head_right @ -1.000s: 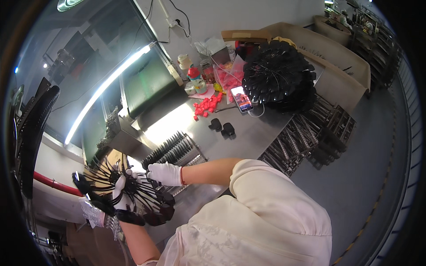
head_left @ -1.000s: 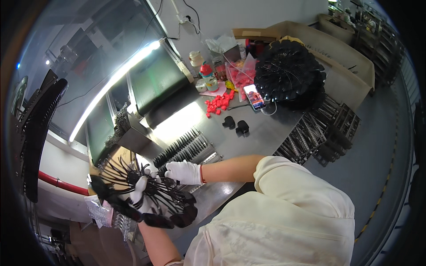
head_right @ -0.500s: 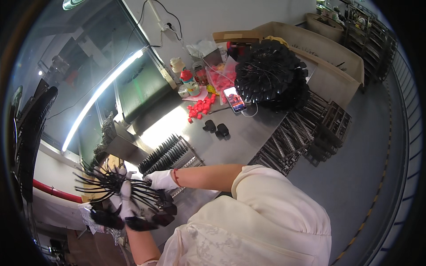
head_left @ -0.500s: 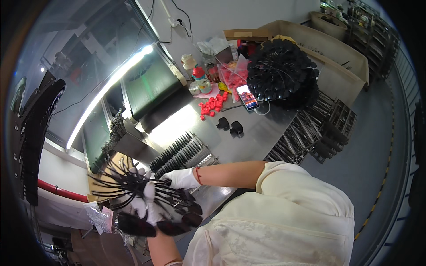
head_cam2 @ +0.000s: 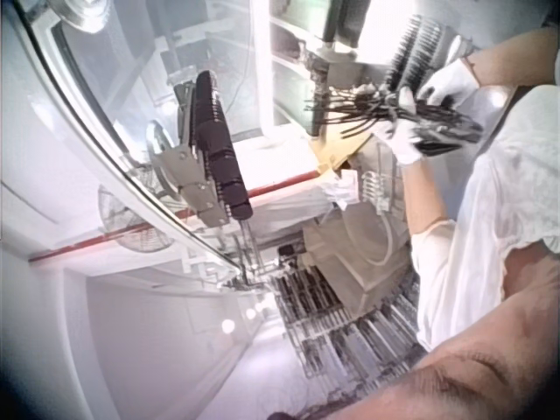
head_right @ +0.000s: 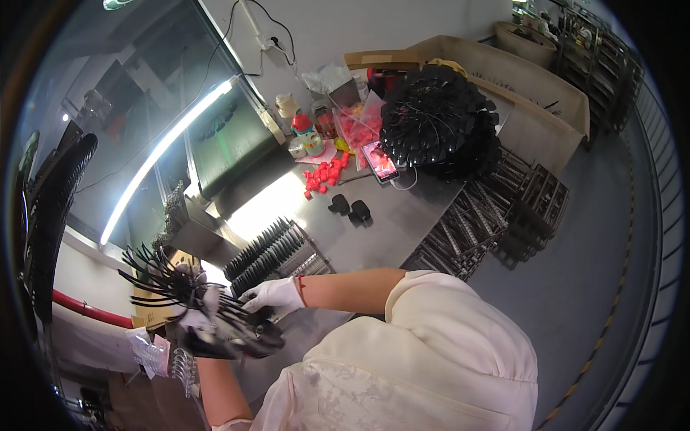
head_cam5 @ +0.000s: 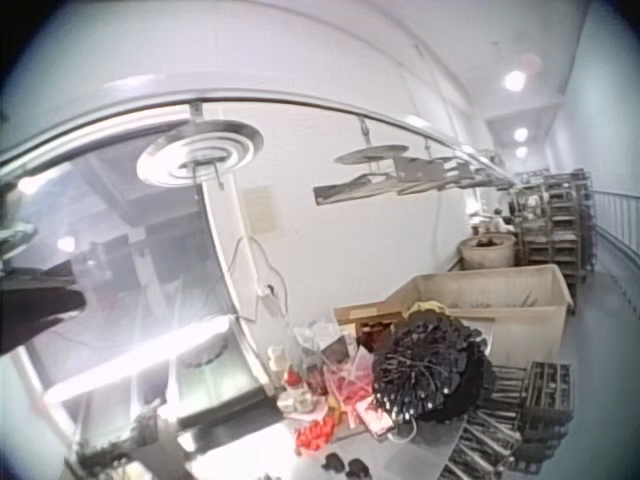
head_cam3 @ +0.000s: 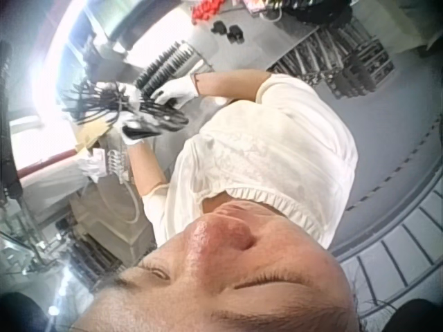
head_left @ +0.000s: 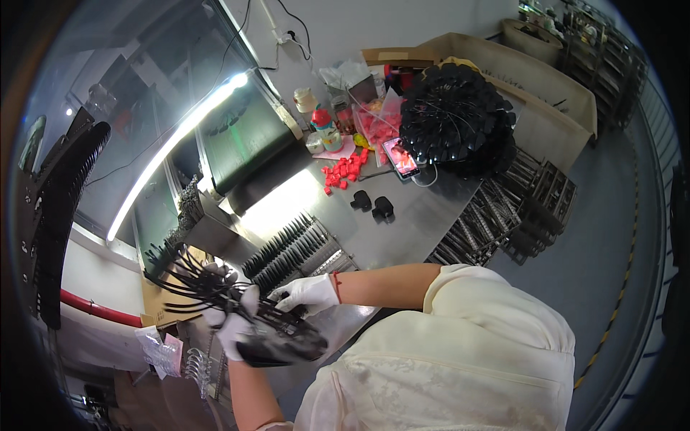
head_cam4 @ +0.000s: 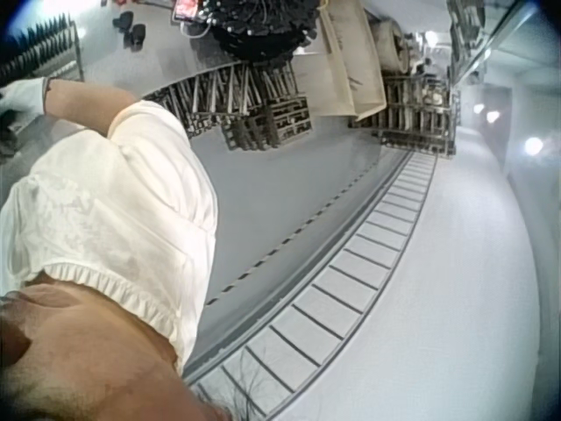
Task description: The person assembles small black electronic components onto metal racks, then places clear plastic covers over the racks. They repeatedly pick up components, position them on the racks, and secure the covers, working at a cluttered workstation.
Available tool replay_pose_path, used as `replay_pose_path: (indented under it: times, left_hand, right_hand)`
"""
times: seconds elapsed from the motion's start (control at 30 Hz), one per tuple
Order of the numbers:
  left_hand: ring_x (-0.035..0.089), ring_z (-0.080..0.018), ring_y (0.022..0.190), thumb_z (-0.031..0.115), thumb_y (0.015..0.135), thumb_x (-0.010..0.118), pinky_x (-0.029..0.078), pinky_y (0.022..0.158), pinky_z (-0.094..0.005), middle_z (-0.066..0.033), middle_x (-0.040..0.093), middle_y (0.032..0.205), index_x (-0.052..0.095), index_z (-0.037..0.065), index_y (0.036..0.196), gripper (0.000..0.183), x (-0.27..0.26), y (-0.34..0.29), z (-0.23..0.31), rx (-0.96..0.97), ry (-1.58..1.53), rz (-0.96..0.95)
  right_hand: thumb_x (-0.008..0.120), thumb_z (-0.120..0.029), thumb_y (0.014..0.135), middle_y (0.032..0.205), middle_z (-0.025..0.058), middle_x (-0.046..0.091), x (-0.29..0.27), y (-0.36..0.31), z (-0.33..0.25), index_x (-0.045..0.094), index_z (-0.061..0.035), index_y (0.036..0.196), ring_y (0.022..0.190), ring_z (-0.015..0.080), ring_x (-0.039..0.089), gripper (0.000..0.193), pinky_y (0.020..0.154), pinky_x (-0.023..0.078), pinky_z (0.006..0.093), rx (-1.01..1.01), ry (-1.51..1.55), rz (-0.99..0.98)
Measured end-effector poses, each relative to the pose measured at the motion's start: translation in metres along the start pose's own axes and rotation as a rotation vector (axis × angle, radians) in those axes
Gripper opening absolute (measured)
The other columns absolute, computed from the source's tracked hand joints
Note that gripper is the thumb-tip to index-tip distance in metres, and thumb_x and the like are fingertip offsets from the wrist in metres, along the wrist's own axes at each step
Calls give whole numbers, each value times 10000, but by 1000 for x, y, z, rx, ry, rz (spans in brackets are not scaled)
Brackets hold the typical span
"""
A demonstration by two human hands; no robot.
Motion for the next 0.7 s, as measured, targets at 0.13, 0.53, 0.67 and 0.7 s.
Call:
replay_pose_path:
  times: [0.13, 0.53, 0.67, 0.7]
  left_hand:
    - [532, -219, 1216, 39, 735, 884, 426, 1101, -376, -92, 502, 1348, 353, 26, 1472, 909, 35, 1, 12, -193, -32, 47]
    - [504, -240, 1231, 108, 680, 928, 426, 1086, -390, -121, 451, 1377, 297, 1, 1512, 1050, 35, 19, 40, 137, 176, -46]
    - [525, -252, 1211, 76, 631, 928, 449, 1060, -384, -155, 473, 1372, 201, -24, 1587, 1206, 58, 17, 45, 77, 307, -139]
    - [532, -253, 1206, 59, 624, 921, 457, 1053, -377, -159, 483, 1366, 208, -23, 1586, 1201, 59, 22, 45, 41, 324, -190]
  right_hand:
    - [533, -151, 996, 1006, 12, 666, 22, 1, -6, 663, -80, 1114, 968, 115, 605, 189, 827, 514, 306, 60, 559, 39]
    - [619, -54, 1003, 1080, 91, 682, -7, -26, 6, 603, -50, 1249, 960, 207, 703, 247, 895, 611, 420, 55, 374, -169]
    - [502, -270, 1052, 912, 69, 693, 11, -19, 16, 628, -85, 1155, 789, 193, 694, 246, 671, 587, 334, -4, 583, 72]
    - [487, -306, 1049, 899, 66, 694, 15, -24, 20, 636, -92, 1126, 766, 198, 686, 272, 668, 581, 341, -59, 616, 121]
Point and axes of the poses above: each hand's wrist, its own y-axis towards the middle knuckle, its own x-axis out of the palm, z = x × y, the point moved 1 cm from there along y, towards the middle knuckle
